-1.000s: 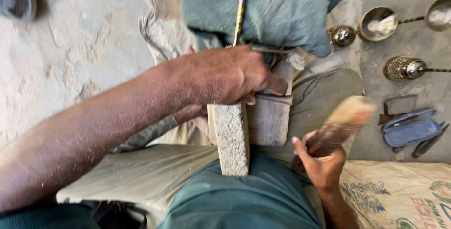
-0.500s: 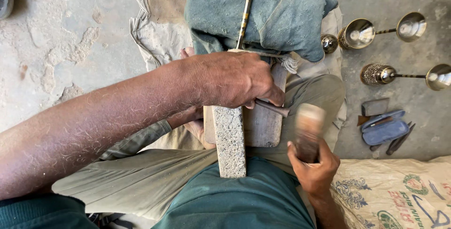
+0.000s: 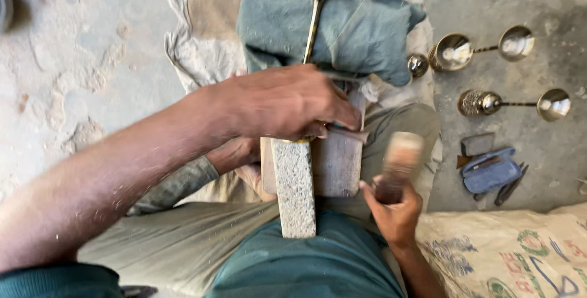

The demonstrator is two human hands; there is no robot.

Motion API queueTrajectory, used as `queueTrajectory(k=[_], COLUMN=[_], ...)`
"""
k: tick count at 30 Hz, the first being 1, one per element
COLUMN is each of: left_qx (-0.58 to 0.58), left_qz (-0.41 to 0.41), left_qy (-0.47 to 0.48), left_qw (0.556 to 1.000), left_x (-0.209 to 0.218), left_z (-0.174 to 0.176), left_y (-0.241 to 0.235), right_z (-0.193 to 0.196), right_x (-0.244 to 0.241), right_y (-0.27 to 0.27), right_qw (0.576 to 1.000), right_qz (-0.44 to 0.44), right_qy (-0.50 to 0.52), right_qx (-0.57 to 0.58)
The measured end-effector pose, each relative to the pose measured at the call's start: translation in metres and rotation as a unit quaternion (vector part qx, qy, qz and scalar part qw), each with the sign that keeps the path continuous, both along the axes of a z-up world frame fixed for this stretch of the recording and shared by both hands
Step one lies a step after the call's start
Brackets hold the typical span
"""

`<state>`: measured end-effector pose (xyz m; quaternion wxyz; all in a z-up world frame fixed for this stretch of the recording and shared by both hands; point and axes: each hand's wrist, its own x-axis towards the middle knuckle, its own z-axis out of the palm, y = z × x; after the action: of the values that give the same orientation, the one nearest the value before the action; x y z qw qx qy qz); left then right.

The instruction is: The person sits cross-legged on the floor and uses a wooden mallet to strike a metal chisel, engraving intricate patterns onto a brass goblet stem. The goblet is held steady against a stone block wrapped in cloth.

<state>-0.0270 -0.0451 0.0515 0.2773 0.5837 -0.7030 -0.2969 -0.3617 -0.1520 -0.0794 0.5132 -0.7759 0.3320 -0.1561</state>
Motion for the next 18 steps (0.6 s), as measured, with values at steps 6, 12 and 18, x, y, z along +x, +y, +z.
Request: queueTrajectory(k=[6,12,18], left_qx=[-0.122,-0.022,0.057], left_qz=[0.199,0.242,0.192], left_qy=[-0.002,0.010,-0.018], left_qw=[0.972,0.970,0.979], left_x=[0.003,-0.005,0.002], left_z=[0.016,0.008,0.003], left_y=[0.020,0.014,-0.008], right_z=[-0.020,0.006,0.028], right_x=[0.005,0.024,0.047], right_y=[-0.019,-0.040,-0.060], right_qw=[0.939,0.946,0.967], right_qz=[-0.091,0.050,0.066], right_qy=[-0.140,-0.262,-0.110], right_qx=[0.300,0.184,0.220])
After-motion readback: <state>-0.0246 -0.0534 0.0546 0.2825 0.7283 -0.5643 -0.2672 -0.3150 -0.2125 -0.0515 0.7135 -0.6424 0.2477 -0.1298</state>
